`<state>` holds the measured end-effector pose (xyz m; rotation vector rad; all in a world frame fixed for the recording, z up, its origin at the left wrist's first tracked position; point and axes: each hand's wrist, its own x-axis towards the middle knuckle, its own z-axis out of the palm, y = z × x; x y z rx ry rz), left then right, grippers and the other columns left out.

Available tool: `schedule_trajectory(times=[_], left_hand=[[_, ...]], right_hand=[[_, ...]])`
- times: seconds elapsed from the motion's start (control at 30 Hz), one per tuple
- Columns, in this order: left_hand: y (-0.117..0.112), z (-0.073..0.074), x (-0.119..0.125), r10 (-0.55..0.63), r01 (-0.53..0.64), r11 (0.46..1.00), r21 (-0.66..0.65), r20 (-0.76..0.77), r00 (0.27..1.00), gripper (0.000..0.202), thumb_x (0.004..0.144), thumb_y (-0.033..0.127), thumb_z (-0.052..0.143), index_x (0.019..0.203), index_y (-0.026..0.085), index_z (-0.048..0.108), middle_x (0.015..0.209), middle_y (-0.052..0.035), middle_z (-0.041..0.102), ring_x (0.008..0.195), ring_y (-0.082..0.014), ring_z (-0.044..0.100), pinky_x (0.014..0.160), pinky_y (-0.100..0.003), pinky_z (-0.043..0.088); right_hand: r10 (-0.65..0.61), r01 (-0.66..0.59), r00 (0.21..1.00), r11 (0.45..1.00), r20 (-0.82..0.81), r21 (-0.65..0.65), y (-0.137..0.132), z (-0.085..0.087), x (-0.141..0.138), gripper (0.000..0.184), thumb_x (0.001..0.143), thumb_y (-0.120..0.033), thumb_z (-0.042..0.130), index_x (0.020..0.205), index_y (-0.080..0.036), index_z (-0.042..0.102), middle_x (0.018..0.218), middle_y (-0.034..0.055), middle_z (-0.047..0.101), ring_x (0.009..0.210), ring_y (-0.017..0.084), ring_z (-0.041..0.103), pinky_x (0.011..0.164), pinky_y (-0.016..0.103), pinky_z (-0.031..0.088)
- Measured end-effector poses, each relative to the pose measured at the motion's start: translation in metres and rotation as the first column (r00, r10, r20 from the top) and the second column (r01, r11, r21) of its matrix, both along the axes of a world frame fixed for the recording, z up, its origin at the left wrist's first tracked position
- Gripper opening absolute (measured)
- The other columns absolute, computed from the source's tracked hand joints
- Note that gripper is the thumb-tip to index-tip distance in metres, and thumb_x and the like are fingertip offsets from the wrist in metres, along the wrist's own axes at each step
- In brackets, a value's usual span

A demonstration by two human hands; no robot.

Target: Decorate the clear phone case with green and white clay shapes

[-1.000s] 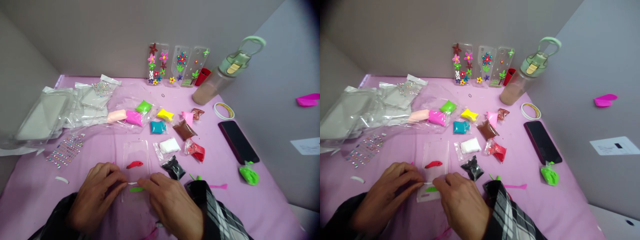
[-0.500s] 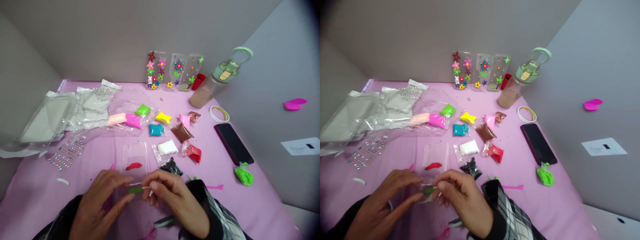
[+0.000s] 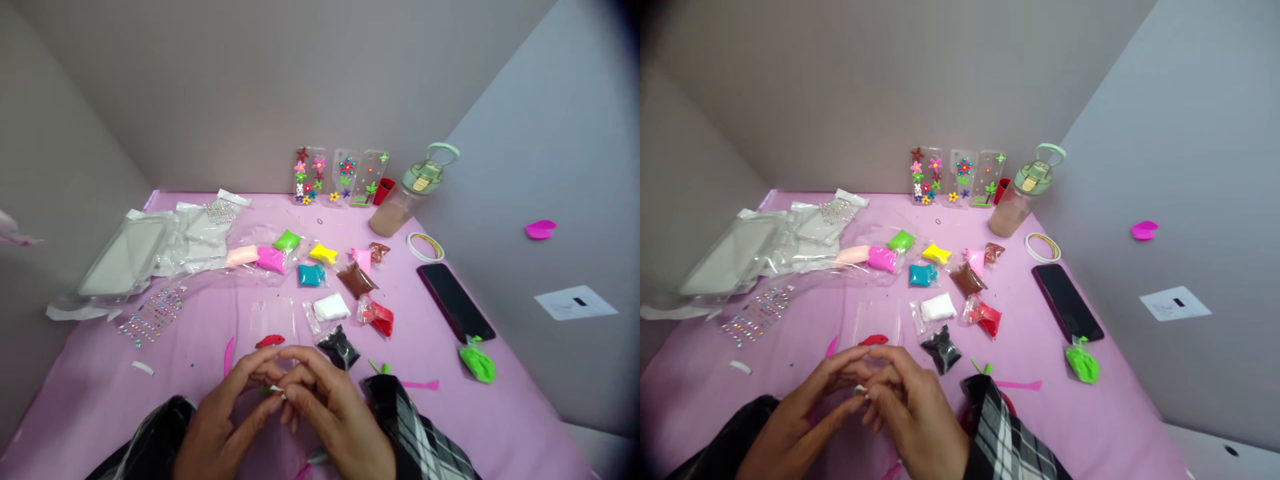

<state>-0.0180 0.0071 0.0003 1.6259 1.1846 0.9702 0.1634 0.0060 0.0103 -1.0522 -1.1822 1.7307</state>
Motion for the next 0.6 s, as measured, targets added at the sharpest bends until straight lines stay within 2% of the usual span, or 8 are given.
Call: schedule_trajectory(times=[0.07,0.17,0.27,0.33,0.4,0.5,0.6], left_hand=[[0.000,0.002,-0.002,0.001,-0.001,1.000,-0.020,0.025,1.000,0.031,0.091,0.022,0.068,0.118,0.037,0.069,0.095,0.0060,0.079,0.086,-0.0114,0.078,0.079,-0.013,0.058],[-0.001,0.004,-0.007,-0.031,0.030,0.999,-0.011,-0.021,0.999,0.012,0.093,0.024,0.065,0.096,0.032,0.074,0.086,0.0049,0.076,0.079,-0.0115,0.075,0.076,-0.014,0.057],[-0.001,0.002,-0.011,-0.047,0.046,0.999,-0.008,-0.067,0.997,0.013,0.096,0.026,0.062,0.099,0.032,0.073,0.090,0.0034,0.076,0.084,-0.0130,0.074,0.078,-0.016,0.056],[-0.001,-0.001,-0.010,-0.054,0.054,0.998,-0.013,-0.075,0.996,0.015,0.098,0.027,0.059,0.102,0.032,0.073,0.091,0.0031,0.076,0.085,-0.0134,0.074,0.078,-0.016,0.056],[-0.001,-0.004,-0.009,-0.077,0.076,0.997,-0.017,-0.057,0.995,0.018,0.099,0.028,0.057,0.104,0.032,0.073,0.089,0.0035,0.076,0.082,-0.0130,0.073,0.076,-0.016,0.056],[-0.004,-0.008,-0.006,-0.079,0.078,0.996,-0.032,-0.030,0.996,0.018,0.099,0.028,0.058,0.107,0.032,0.073,0.089,0.0034,0.076,0.082,-0.0130,0.074,0.075,-0.016,0.056],[-0.006,-0.012,-0.007,-0.015,0.014,0.999,-0.050,-0.021,1.000,0.015,0.097,0.030,0.061,0.103,0.028,0.074,0.091,0.0005,0.077,0.086,-0.0158,0.075,0.077,-0.019,0.058]], right_hand=[[-0.007,0.005,0.999,0.999,0.044,0.038,-0.001,0.000,-0.001,0.031,0.100,-0.035,0.060,0.130,-0.026,0.060,0.077,-0.0026,0.063,0.063,0.011,0.060,0.062,0.023,0.050],[-0.026,0.023,0.997,0.999,0.075,0.045,-0.001,0.002,-0.001,0.029,0.099,-0.038,0.061,0.125,-0.024,0.058,0.074,-0.0034,0.062,0.059,0.011,0.058,0.059,0.023,0.048],[-0.055,0.050,0.988,0.998,0.141,0.036,-0.001,0.003,0.001,0.021,0.097,-0.041,0.062,0.102,-0.020,0.062,0.065,-0.0039,0.061,0.055,0.011,0.053,0.055,0.022,0.042],[-0.089,0.081,0.980,0.995,0.178,0.050,0.000,0.004,0.001,0.026,0.095,-0.042,0.064,0.084,-0.019,0.061,0.059,-0.0046,0.056,0.053,0.010,0.049,0.054,0.022,0.037],[-0.118,0.108,0.978,0.992,0.171,0.068,0.002,0.004,0.002,0.032,0.092,-0.043,0.068,0.073,-0.018,0.061,0.059,-0.0046,0.053,0.055,0.010,0.045,0.054,0.023,0.035],[-0.119,0.114,0.988,0.992,0.101,0.059,0.004,0.005,0.002,0.032,0.088,-0.044,0.072,0.072,-0.017,0.064,0.063,-0.0032,0.056,0.059,0.010,0.046,0.058,0.022,0.038],[-0.089,0.088,0.996,0.996,0.024,0.016,0.006,0.005,0.001,0.030,0.087,-0.045,0.074,0.081,-0.016,0.070,0.067,-0.0018,0.061,0.060,0.011,0.050,0.060,0.023,0.042]])
